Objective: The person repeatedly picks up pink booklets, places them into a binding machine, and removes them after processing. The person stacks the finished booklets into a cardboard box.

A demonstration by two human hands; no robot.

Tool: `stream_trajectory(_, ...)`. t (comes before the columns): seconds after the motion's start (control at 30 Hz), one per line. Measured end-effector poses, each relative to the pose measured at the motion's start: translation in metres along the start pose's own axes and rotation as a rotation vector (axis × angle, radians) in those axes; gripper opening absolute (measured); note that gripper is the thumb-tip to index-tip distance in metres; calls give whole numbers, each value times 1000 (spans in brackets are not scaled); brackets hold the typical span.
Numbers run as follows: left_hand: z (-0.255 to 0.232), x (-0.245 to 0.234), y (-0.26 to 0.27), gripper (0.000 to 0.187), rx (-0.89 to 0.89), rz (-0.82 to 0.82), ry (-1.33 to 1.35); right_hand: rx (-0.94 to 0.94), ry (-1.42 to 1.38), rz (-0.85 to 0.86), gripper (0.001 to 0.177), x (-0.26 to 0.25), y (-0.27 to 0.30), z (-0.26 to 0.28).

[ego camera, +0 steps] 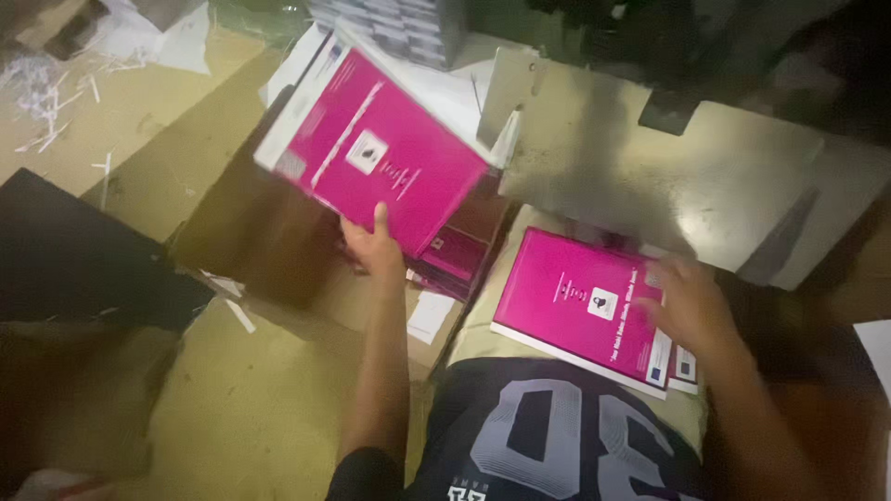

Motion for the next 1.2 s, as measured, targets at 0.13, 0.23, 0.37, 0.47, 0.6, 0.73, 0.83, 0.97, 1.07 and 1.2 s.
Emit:
stream_trajectory(0.13, 34, -22, 6, 56, -685, -195, -175, 431, -97, 336, 71, -4, 0, 3)
stream_trajectory(0.23, 127, -35, 31, 105, -602, -200, -516, 407, -97, 347, 83, 18, 3, -17)
stream_trajectory(0.37, 317, -37, 61, 38, -382, 1429, -1648, 378, -76, 391, 80, 1, -4, -6)
stream_trajectory(0.47, 167, 7, 89, 56, -122, 263, -539, 240, -30, 264, 82, -48, -11, 40)
stream_trajectory(0.6, 22, 60, 85, 36, -178, 639, -250, 266, -102, 271, 87, -28, -4, 3)
stream_trajectory(0.73, -100, 98, 61, 41, 247, 1041, -316, 194, -254, 314, 78, -50, -12, -7)
stream_trajectory(0.83, -160, 115, 48, 56, 479, 1236, -433, 188, -421, 332, 60, -95, -12, 17)
stream_trajectory(0.97, -177, 136, 31, 60, 241, 1671, -866, 181, -325, 83, 29, -164, -14, 36)
stream_trajectory(1.07, -239, 135, 49, 54, -29, 1956, -631, -176, -162, -303, 14, -206, 6, 74)
stream_trajectory(1.2, -201, 144, 117, 77, 104, 2075, -232, -591, 6, -486, 15, -229, 15, 114)
Point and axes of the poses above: each hand's wrist, its own y-axis away from the middle knuckle, its own x-axis out of the palm, z = x × y, the point moved 1 cm from there along -y, towards the middle knuckle, and after that the axes turned 4 degrees about z, right-handed, at the moved point
